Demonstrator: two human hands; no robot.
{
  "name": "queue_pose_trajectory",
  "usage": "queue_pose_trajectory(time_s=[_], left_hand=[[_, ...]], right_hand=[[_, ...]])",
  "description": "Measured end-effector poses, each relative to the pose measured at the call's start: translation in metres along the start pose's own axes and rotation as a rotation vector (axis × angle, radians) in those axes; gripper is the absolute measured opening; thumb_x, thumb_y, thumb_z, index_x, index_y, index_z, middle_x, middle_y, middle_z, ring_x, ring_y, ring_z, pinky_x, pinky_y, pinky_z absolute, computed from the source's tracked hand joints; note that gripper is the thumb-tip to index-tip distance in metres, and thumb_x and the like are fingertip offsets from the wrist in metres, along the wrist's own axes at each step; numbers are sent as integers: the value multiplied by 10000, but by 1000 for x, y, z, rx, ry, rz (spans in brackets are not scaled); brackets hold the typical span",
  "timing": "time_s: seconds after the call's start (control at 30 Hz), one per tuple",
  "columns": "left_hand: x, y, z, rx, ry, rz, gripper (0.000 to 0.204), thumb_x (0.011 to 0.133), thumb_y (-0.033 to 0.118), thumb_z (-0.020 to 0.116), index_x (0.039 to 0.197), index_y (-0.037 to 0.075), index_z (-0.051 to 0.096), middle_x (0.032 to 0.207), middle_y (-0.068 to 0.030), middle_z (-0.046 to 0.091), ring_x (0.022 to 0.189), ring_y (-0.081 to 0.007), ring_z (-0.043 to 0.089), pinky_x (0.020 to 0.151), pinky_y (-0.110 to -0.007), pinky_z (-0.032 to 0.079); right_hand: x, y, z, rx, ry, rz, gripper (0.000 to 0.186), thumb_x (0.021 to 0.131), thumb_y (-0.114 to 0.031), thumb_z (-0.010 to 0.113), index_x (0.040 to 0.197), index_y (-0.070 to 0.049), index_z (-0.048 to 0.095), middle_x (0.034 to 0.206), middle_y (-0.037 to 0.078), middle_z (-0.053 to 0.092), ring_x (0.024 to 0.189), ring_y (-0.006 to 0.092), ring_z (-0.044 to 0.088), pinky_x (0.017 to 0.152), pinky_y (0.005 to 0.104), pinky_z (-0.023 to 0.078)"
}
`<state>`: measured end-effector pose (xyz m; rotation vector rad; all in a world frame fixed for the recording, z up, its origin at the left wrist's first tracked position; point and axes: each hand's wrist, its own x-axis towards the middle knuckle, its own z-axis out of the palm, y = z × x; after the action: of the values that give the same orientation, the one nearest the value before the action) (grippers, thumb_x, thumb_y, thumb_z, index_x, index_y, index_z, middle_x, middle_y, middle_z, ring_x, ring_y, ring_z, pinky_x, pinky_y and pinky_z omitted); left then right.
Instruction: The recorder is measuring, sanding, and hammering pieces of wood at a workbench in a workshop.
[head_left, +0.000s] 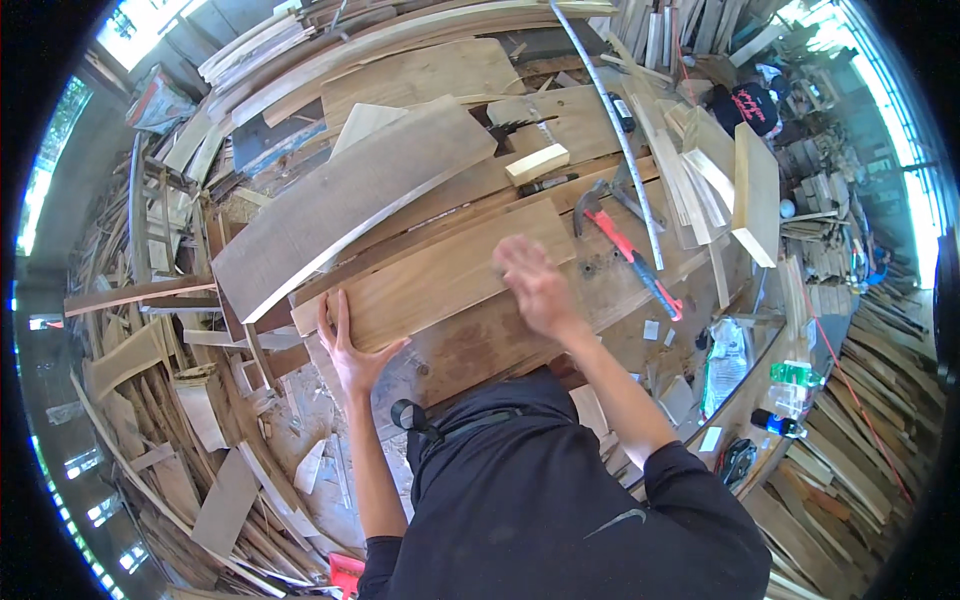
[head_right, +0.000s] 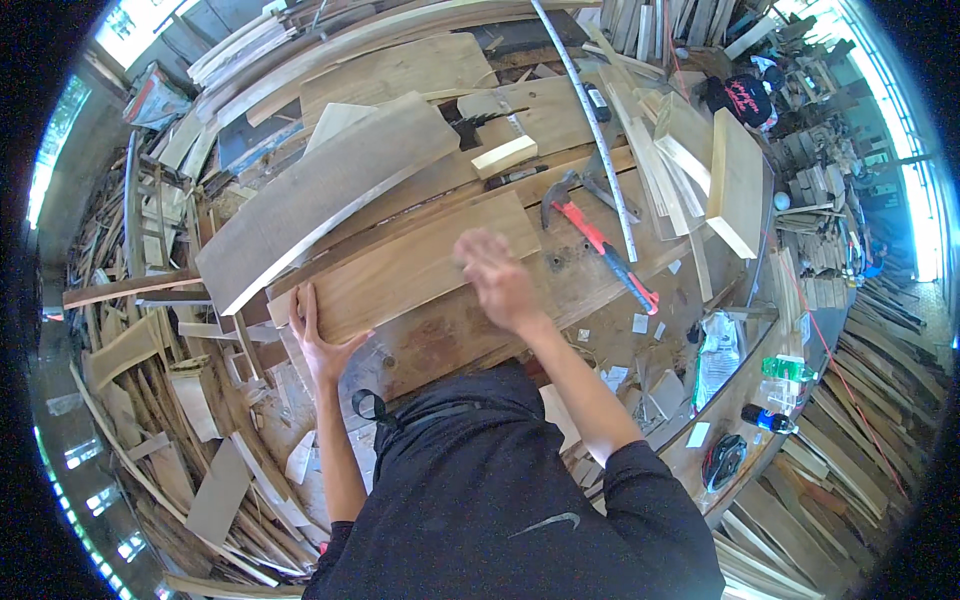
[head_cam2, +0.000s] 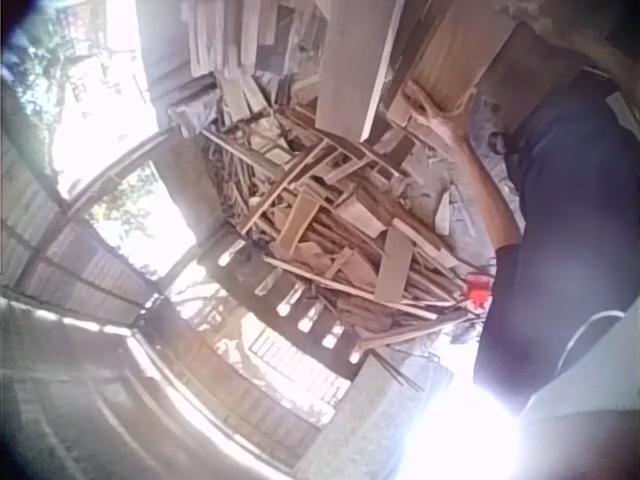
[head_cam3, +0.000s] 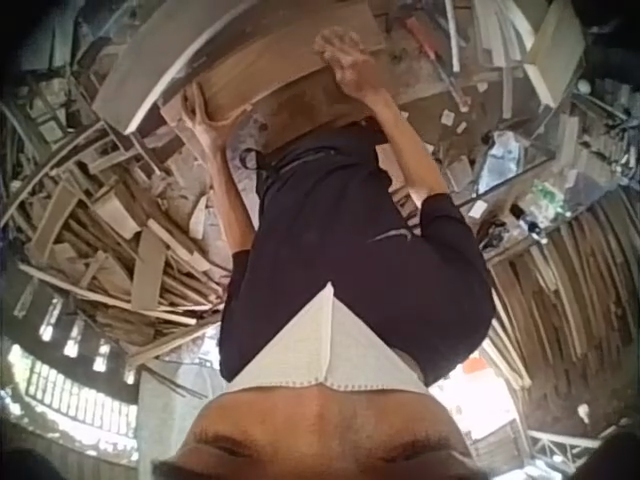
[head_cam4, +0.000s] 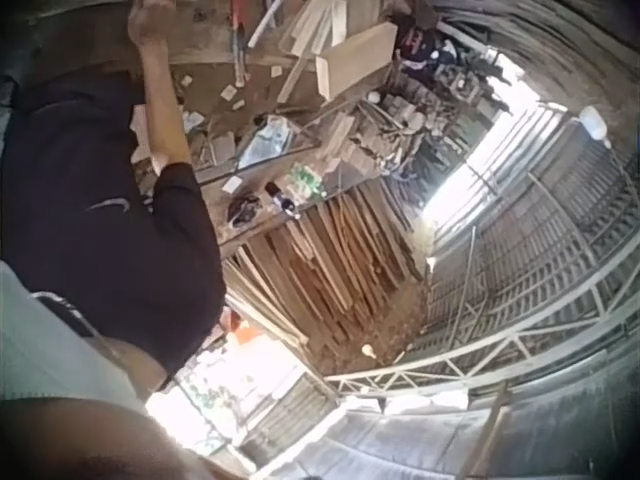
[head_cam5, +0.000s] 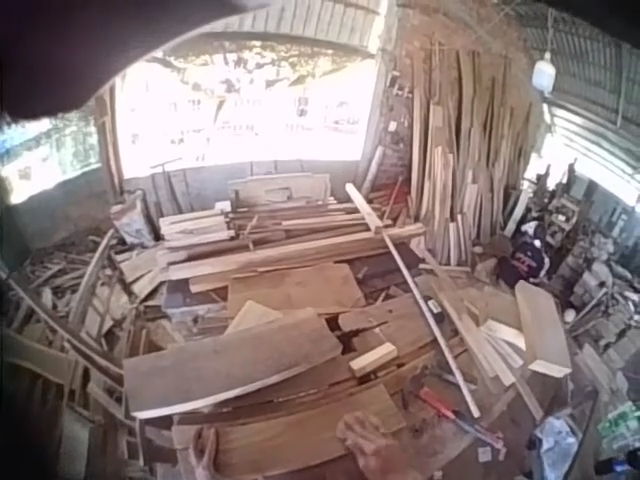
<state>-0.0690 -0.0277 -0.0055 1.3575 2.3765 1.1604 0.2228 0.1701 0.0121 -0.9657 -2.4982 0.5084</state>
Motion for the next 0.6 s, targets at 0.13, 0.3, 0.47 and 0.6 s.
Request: queue_pose_trajectory(time_s=[0.13, 0.3, 0.47, 0.6], left_hand=[[2, 5, 1, -38, -5, 6, 1318, 471, 418, 1056, 1626, 181, 465, 1677, -176, 320, 1540, -405, 342, 1247, -553, 369], [3, 4, 2, -8, 0, 22, 1327, 488, 428, 1054, 1639, 188, 439, 1684, -174, 310, 1535, -409, 355, 1249, -545, 374], [-17, -4, -6, 101, -32, 29, 1281, 589, 400, 1024, 1655, 100, 379, 1717, -198, 315, 1551, -382, 370, 1246, -544, 357], [-34, -27, -18, 175, 15, 39, 1161, 663, 316, 992, 1624, 28, 409, 1622, -163, 504, 1493, -331, 477, 1244, -474, 336]], right_hand=[[37, 17, 5, -139, 200, 213, 437, 1105, -287, 508, 1459, -70, 642, 1528, 150, 600, 1499, 308, 475, 1261, 466, 329], [56, -72, 52, 88, -111, 111, 425, 1093, -268, 513, 1426, -46, 656, 1527, 157, 599, 1509, 320, 459, 1272, 480, 312], [1, -77, 41, 113, -160, -332, 427, 1081, -274, 539, 1465, -121, 644, 1579, 111, 560, 1529, 291, 441, 1291, 461, 291], [2, -7, 3, 34, -84, -101, 445, 1095, -289, 519, 1509, -160, 615, 1595, 76, 551, 1538, 285, 432, 1297, 462, 272]])
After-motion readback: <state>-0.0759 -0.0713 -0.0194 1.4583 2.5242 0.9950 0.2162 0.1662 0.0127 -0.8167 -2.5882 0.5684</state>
